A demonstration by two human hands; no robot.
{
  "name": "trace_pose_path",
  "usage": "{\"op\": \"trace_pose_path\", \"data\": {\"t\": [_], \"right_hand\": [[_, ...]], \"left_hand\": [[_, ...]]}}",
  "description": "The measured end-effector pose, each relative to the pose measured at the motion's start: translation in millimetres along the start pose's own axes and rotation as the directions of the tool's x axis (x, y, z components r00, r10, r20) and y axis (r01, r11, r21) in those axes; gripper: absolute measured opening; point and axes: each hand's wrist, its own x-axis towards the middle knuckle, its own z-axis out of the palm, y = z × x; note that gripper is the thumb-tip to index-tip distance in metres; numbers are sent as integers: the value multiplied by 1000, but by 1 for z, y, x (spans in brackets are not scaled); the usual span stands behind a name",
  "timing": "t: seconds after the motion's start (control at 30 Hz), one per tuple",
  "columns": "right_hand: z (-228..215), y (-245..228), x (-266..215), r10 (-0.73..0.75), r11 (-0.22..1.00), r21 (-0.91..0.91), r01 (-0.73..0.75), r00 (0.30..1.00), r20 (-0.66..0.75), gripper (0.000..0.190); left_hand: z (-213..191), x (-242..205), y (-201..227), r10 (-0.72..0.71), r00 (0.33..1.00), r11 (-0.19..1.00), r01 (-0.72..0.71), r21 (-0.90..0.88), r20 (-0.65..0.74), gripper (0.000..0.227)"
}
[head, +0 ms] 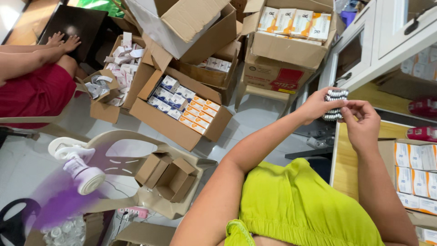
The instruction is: The person removes blister packs from a plastic bin, stacks them, and places them into small cardboard boxes. The person also folds and sets aside paper leaflets. The task is performed at a table with multiple boxes and a bin of blister packs.
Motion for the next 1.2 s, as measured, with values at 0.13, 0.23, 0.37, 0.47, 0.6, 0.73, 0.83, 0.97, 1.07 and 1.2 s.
{"op": "trace_pose_path", "data": {"t": [0.13, 0.23, 0.37, 0.47, 0.6, 0.73, 0.83, 0.97, 1.07, 1.2], "right_hand": [[14, -3, 4, 47, 999, -8, -47, 999, -15, 11], [26, -2, 7, 28, 1000, 1, -28, 1000, -8, 12], [38, 0, 11, 5, 1000, 14, -5, 1000, 9, 14], [41, 5, 9, 30, 999, 17, -30, 1000, -3, 14], [24, 18, -6, 33, 999, 16, -32, 996, -79, 13], [-19, 36, -33, 34, 999, 15, -32, 977, -211, 14], [-67, 45, -71, 78, 997, 10, -79, 936, -344, 19], [-139, 42, -136, 72, 979, -140, -150, 890, -451, 31], [-189, 27, -188, 110, 953, -193, -234, 861, -497, 41], [-238, 3, -247, 62, 839, -449, -309, 873, -484, 82]], "left_hand": [[-14, -6, 13, 23, 1000, 999, -23, -31, -2, 55], [-23, -12, 20, 20, 1000, 998, -20, -51, -4, 54], [-35, -15, 26, 10, 1000, 995, -9, -103, 14, 51], [-39, -17, 23, -22, 1000, 998, 23, -64, 16, 50], [-20, -10, 6, -39, 998, 999, 39, 8, 47, 49], [25, -1, -25, -116, 982, 993, 113, 30, 146, 45], [80, 3, -56, -195, 946, 980, 198, 15, 260, 39], [164, -6, -95, -285, 852, 952, 305, 25, 440, 28], [226, -20, -116, -370, 781, 928, 341, 152, 503, 24], [293, -40, -139, -486, 625, 859, 472, 201, 612, 24]]}}
